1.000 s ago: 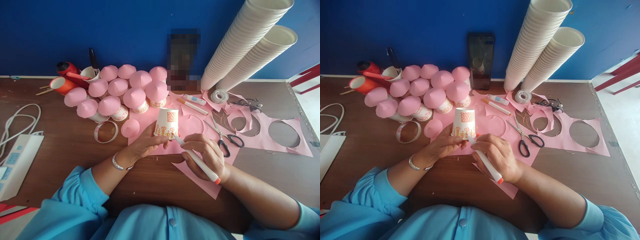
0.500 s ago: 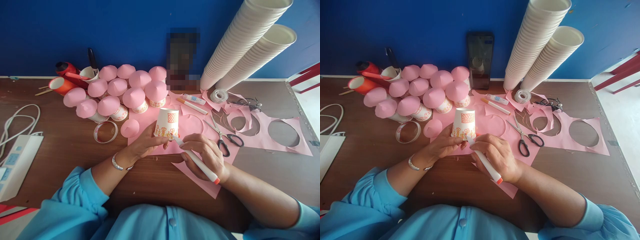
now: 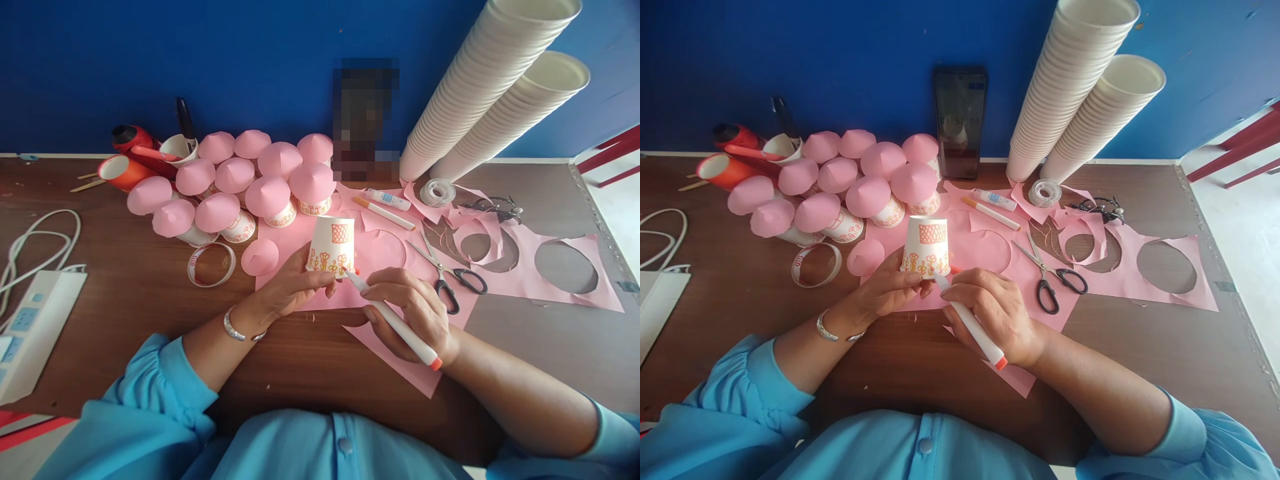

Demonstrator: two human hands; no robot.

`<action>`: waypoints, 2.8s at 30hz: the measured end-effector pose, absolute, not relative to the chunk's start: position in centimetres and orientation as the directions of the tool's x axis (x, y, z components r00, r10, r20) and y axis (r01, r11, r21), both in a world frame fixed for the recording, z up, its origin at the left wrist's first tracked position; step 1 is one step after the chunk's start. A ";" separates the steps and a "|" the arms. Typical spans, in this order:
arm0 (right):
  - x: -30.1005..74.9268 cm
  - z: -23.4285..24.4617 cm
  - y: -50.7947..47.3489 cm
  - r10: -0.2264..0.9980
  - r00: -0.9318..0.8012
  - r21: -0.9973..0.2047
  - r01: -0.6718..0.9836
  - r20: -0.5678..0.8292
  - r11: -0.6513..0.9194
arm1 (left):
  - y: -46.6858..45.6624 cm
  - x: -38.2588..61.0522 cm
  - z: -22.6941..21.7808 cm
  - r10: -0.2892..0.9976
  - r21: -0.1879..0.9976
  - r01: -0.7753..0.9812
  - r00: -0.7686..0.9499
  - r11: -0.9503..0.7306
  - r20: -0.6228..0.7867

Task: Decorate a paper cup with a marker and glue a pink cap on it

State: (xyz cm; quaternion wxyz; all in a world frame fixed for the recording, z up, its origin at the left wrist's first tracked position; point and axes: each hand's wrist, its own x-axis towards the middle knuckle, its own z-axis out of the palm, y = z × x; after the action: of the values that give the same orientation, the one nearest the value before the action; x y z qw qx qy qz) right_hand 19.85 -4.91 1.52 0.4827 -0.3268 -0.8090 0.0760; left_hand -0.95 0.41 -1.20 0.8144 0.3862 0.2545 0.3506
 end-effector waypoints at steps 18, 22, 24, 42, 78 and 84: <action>19.8 1.6 -4.9 0.595 -0.327 -0.425 0.461 0.734 0.779 | 0.4 -1.1 -1.2 0.752 0.802 -0.359 0.640 0.477 -0.161; 19.8 1.6 -5.0 0.632 -0.307 -0.459 0.478 0.712 0.749 | 0.4 -1.0 -0.9 0.756 0.806 -0.365 0.637 0.467 -0.149; 19.8 1.6 -5.1 0.642 -0.303 -0.467 0.483 0.705 0.741 | 0.4 -1.0 -0.8 0.758 0.810 -0.356 0.634 0.465 -0.156; 19.9 1.5 -5.1 0.601 -0.321 -0.441 0.449 0.732 0.777 | 0.4 -0.9 -0.8 0.765 0.796 -0.380 0.625 0.470 -0.154; 20.2 3.9 -6.7 0.536 -0.221 -0.332 0.580 0.815 0.744 | -0.4 -0.9 0.1 0.796 0.866 -0.402 0.606 0.297 0.008; 19.2 4.0 -8.0 0.659 -0.058 -0.522 0.559 0.750 0.644 | -0.6 -0.7 0.3 0.823 0.875 -0.416 0.568 0.249 0.035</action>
State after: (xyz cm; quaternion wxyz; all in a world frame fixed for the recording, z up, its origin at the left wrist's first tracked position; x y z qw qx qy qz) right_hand 19.22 -8.04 4.01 0.5431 -0.4194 -0.7260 0.0461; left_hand -0.73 -0.56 0.27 0.7583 0.4569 0.2227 0.4082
